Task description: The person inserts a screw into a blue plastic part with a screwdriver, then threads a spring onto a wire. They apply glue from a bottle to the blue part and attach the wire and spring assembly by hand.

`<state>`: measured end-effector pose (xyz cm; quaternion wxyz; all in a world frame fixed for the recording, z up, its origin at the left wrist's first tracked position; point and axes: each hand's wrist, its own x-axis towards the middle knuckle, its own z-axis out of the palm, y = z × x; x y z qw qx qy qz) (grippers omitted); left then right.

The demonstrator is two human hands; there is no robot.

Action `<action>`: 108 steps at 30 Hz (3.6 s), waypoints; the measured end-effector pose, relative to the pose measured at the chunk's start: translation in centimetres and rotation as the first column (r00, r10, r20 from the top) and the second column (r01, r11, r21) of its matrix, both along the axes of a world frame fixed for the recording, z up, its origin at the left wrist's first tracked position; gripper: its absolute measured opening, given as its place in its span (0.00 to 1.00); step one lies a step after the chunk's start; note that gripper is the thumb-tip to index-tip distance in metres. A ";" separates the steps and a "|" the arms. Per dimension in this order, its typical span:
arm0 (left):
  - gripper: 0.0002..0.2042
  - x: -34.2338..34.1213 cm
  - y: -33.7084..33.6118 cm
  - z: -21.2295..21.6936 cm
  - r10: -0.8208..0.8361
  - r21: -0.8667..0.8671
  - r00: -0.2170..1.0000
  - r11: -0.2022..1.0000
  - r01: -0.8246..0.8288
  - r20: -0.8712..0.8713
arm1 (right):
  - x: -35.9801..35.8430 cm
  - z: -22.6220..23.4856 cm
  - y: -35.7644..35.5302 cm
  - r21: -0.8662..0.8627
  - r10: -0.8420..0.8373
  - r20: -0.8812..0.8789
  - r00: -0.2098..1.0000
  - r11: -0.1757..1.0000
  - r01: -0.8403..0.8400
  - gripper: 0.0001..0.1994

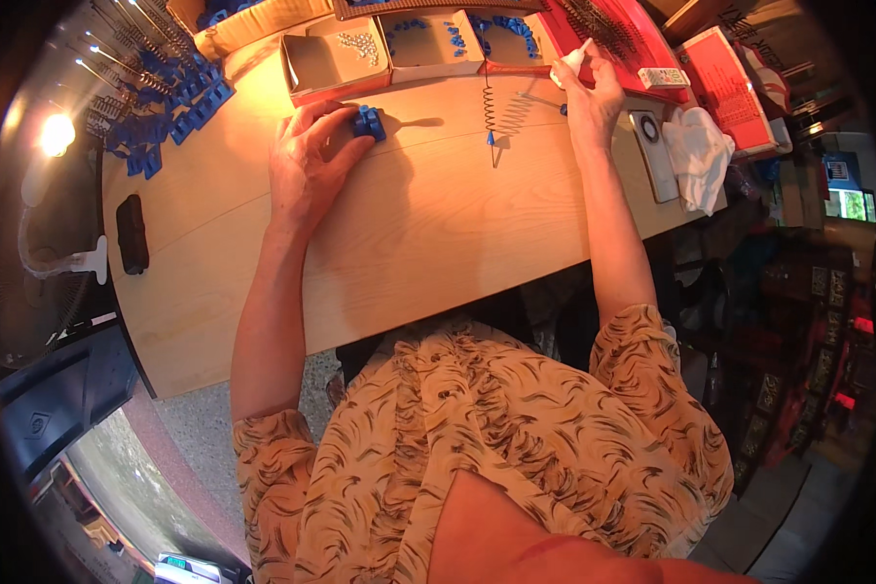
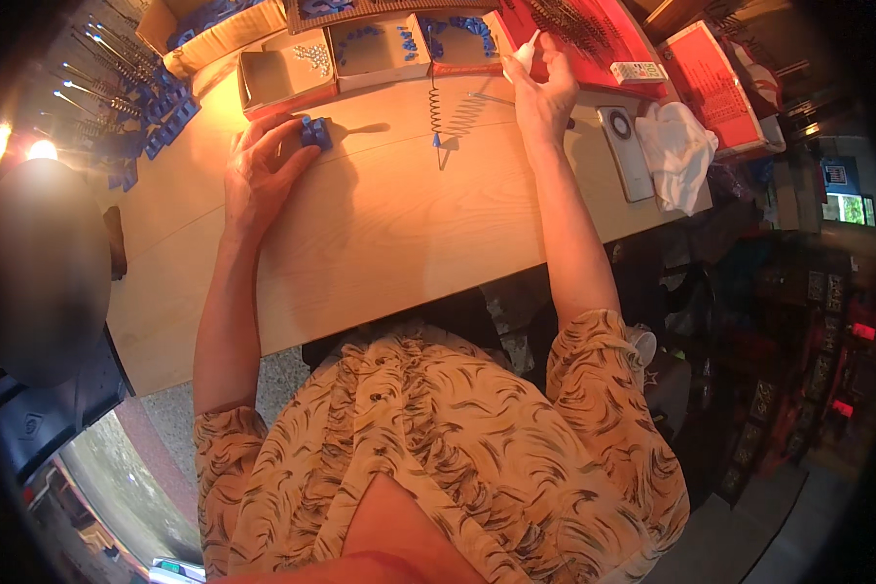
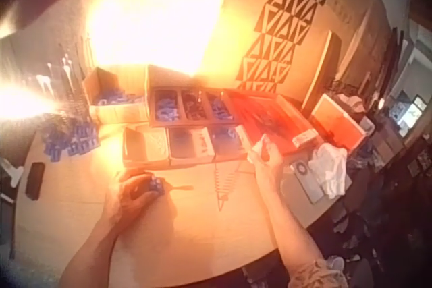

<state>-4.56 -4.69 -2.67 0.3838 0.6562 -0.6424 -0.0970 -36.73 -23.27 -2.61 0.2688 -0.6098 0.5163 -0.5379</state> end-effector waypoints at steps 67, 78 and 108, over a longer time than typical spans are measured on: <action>0.06 -3.4 1.8 1.6 0.010 0.088 0.127 0.776 0.625 -0.992 | 7.7 5.1 11.5 0.273 0.681 0.488 0.546 0.475 -0.837 0.10; 0.06 -3.2 1.6 1.8 -0.024 0.082 0.193 0.848 0.523 -0.981 | 8.8 6.7 11.3 0.269 0.685 0.410 0.602 0.540 -0.797 0.09; 0.14 0.1 -0.6 0.2 0.021 0.104 0.962 0.995 0.008 -0.274 | 13.9 6.1 6.7 0.021 0.767 -0.110 0.632 0.637 -0.770 0.07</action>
